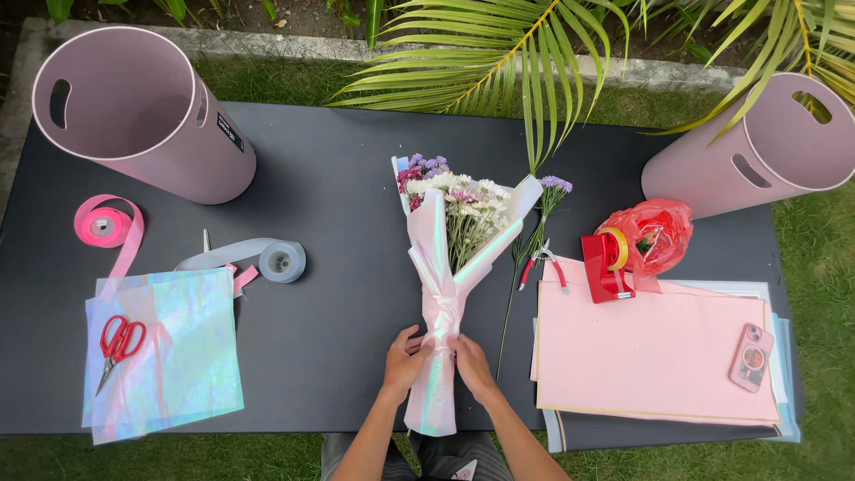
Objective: The person wraps a bouquet of flowers using iridescent sheets and pink paper, securing the wrapping with tape and tying it with a piece of string.
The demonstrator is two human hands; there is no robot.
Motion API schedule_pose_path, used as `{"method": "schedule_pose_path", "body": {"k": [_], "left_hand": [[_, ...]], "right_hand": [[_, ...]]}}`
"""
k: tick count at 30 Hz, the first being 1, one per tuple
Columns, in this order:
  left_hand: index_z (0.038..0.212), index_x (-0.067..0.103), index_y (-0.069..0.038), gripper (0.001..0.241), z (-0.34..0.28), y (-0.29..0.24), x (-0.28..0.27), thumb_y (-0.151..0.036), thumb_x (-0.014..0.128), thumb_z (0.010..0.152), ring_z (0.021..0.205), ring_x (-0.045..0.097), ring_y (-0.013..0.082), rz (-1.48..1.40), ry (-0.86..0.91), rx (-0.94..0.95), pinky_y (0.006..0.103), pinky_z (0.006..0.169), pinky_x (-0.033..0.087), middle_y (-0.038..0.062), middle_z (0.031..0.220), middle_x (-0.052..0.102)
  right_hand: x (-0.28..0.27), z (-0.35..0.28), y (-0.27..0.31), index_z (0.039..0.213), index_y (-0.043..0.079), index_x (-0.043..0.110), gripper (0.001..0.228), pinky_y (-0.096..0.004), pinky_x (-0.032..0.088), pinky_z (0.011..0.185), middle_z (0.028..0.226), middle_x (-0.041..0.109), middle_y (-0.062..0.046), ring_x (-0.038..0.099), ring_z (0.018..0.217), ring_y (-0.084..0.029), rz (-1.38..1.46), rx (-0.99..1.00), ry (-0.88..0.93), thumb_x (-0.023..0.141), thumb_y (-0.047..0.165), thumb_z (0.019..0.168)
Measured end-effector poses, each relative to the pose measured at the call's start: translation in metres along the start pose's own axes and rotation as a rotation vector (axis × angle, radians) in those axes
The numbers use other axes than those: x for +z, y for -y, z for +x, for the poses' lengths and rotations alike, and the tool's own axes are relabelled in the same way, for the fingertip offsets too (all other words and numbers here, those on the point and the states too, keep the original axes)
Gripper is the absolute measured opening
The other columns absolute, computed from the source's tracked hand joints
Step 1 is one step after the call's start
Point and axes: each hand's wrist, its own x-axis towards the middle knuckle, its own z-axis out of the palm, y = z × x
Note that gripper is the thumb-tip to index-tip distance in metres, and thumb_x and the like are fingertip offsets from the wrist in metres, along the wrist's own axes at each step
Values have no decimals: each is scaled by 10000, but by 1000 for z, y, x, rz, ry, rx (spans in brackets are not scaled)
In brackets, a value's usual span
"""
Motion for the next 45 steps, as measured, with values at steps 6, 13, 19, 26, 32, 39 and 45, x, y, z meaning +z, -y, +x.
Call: {"method": "schedule_pose_path", "body": {"k": [6,13,19,26,32,39,45], "left_hand": [[1673,732,-129,523,-6,3,5,-313,655,1190,1298,783,183,-36,33,6,341,1080,617,58,1495,838],[1691,722,-200,576,-6,7,-11,-381,736,1144,1263,808,210,-10,31,-81,381,1035,616,60,1405,870],[1689,759,-251,566,-20,25,-19,-420,713,1151,1421,764,167,60,78,43,371,1185,596,-15,1621,811],[1198,839,-112,478,-13,-4,-4,-576,753,1124,992,725,148,-7,52,-24,326,908,537,6,1074,783],[1331,795,-111,526,-9,-5,3,-593,690,1148,1109,712,174,-20,46,-88,352,1002,546,29,1196,767],[1492,758,-195,453,4,10,15,-482,716,1145,1228,752,176,41,-140,32,360,1053,576,3,1381,808],[1550,746,-63,529,-15,-16,1,-441,700,1183,1196,818,257,-233,129,-112,396,1022,636,134,1352,869]], "right_hand": [[11,-1,-4,1147,187,806,379,-332,488,825,988,778,23,697,910,-139,-289,-75,-94,625,519,1174],[0,-12,-3,1281,145,881,372,-299,496,872,1041,774,7,706,978,-113,-81,-83,12,719,458,1163],[-6,-11,-28,1699,139,740,655,-356,580,1297,1660,814,-17,753,1530,-164,-43,15,9,762,439,1117],[9,-6,-12,1499,61,853,409,-351,636,1068,1372,896,-49,814,1208,-169,137,22,40,732,281,1176],[7,-5,-3,1121,101,823,256,-393,571,961,1052,813,-48,756,1005,-204,302,106,66,762,349,1118],[11,5,-9,1258,100,885,306,-377,546,926,1091,850,-39,745,1004,-194,371,181,36,849,366,1112],[5,6,-11,1153,156,870,271,-360,511,1018,1152,875,-18,762,1077,-183,312,135,76,858,422,1103]]}}
